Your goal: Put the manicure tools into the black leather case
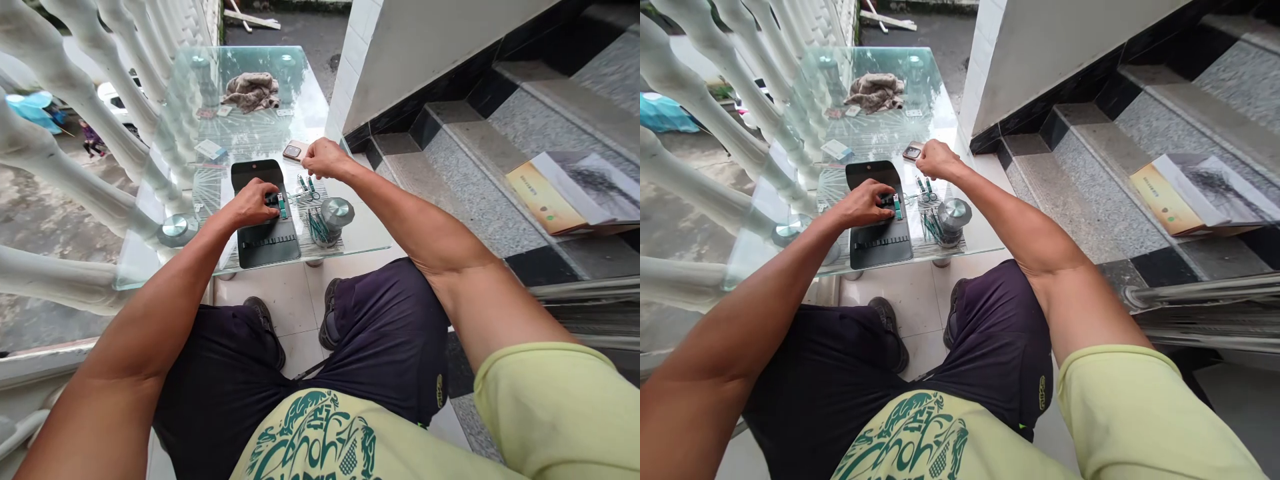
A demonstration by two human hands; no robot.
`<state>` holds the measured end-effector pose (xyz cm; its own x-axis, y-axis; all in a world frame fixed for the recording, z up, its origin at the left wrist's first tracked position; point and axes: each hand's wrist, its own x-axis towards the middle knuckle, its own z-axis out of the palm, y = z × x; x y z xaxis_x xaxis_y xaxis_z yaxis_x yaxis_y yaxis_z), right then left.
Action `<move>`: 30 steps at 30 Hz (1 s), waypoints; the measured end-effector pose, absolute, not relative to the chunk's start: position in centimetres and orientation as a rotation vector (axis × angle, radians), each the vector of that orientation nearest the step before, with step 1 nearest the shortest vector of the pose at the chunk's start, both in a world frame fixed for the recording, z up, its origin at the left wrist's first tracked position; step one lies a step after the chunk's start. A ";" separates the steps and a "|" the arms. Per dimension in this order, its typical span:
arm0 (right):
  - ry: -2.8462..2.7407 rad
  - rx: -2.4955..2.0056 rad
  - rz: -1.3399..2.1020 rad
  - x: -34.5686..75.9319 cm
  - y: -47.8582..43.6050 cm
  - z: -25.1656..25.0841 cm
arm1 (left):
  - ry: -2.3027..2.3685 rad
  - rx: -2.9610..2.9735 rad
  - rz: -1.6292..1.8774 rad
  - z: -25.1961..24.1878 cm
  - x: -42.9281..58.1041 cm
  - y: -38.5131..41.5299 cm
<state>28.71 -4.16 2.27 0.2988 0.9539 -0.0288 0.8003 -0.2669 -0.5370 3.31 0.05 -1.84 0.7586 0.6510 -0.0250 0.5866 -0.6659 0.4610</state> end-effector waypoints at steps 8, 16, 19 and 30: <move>-1.590 -2.364 0.442 29.9 -4.0 1.4 | 0.934 2.529 0.198 -2.0 3.3 0.1; -1.623 -2.468 0.330 28.5 -3.3 -0.2 | 1.183 2.383 0.487 -0.8 2.5 0.6; -1.575 -2.446 0.408 28.9 -3.0 -0.2 | 1.234 2.298 0.540 -0.5 2.0 0.9; -1.401 -2.124 0.614 28.5 -4.1 3.3 | 1.236 2.337 0.449 -0.7 0.7 1.4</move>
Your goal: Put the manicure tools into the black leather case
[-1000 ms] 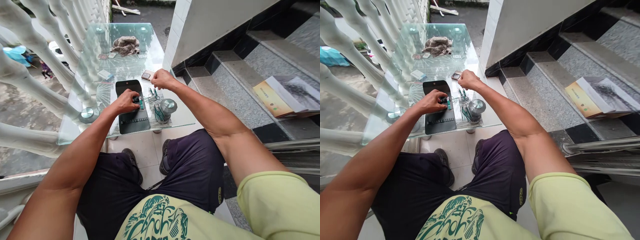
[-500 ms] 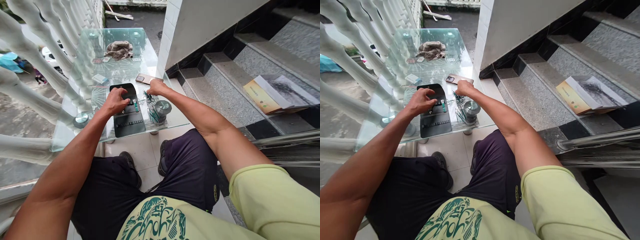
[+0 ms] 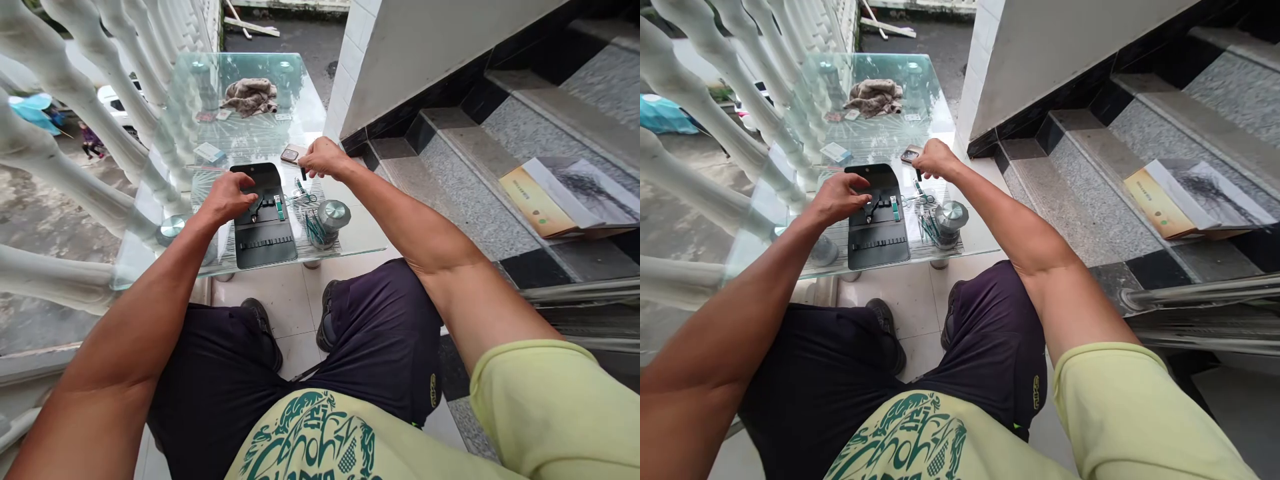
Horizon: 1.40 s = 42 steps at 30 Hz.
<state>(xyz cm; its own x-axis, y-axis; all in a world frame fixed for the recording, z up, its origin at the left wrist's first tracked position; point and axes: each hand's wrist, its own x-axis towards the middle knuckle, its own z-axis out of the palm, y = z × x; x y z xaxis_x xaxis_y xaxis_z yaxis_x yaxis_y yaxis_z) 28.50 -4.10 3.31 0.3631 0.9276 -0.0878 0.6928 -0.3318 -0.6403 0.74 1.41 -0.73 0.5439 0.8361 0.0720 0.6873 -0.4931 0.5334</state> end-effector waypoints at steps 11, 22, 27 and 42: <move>-1.749 -1.938 0.264 21.3 -2.3 0.7 | 1.092 2.574 0.187 -2.2 1.0 1.4; -1.814 -1.949 0.250 21.1 -1.5 -1.9 | 1.108 2.570 0.158 -2.4 1.7 1.4; -1.811 -1.966 0.233 21.1 -1.0 -2.4 | 1.133 2.541 0.161 -2.2 1.7 1.4; -1.755 -1.976 0.289 20.2 -1.1 -3.0 | 1.042 2.275 0.119 -1.8 -0.9 3.3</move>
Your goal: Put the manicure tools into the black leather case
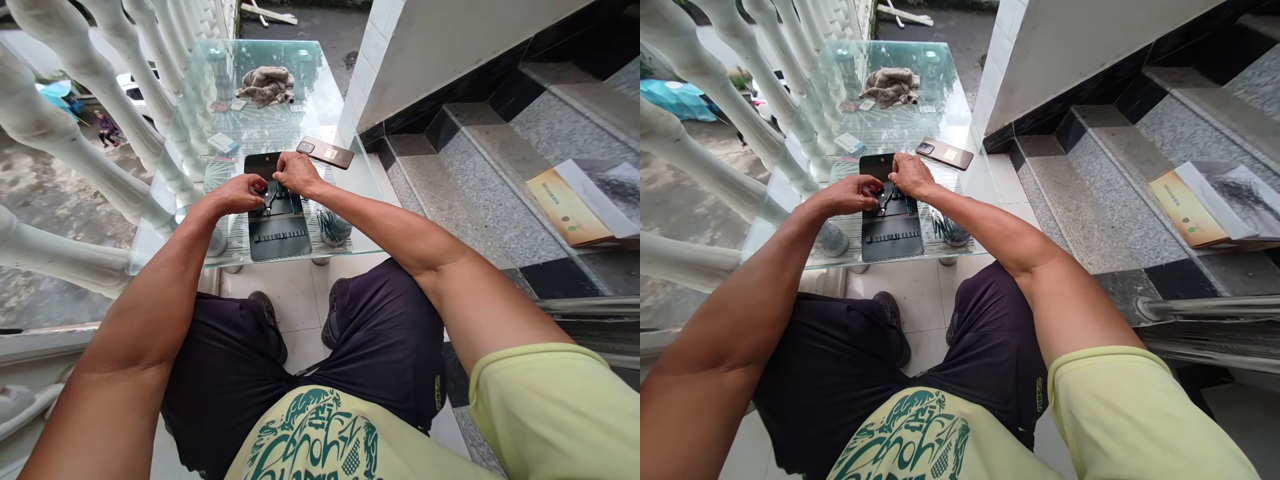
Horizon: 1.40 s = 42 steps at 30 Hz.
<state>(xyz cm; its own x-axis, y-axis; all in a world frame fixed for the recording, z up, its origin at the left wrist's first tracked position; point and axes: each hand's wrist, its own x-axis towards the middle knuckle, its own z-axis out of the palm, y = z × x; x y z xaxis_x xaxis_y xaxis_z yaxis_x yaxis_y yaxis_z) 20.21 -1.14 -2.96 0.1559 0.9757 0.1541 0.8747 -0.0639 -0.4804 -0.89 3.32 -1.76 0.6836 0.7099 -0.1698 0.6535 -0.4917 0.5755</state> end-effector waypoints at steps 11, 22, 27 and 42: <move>-1.658 -2.052 0.324 19.6 -1.3 -2.9 | 1.082 2.334 0.102 -1.0 -0.8 2.1; -1.712 -2.006 0.322 19.1 -2.5 -3.6 | 1.069 2.409 0.124 -1.7 -0.5 2.5; -1.739 -1.992 0.331 19.1 -3.5 -3.4 | 1.053 2.380 0.136 -1.9 -0.6 2.6; -1.953 -1.808 0.369 20.8 -3.7 -3.9 | 1.079 2.355 0.094 -1.3 -0.5 2.1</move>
<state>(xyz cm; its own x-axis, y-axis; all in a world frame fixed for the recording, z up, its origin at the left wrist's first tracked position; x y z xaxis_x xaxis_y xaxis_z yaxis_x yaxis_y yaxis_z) 20.85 -3.67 -3.86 -0.0386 0.9889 0.1438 0.8680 0.1044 -0.4855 -0.49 2.10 -1.25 0.6767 0.7194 -0.1565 0.6816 -0.5318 0.5025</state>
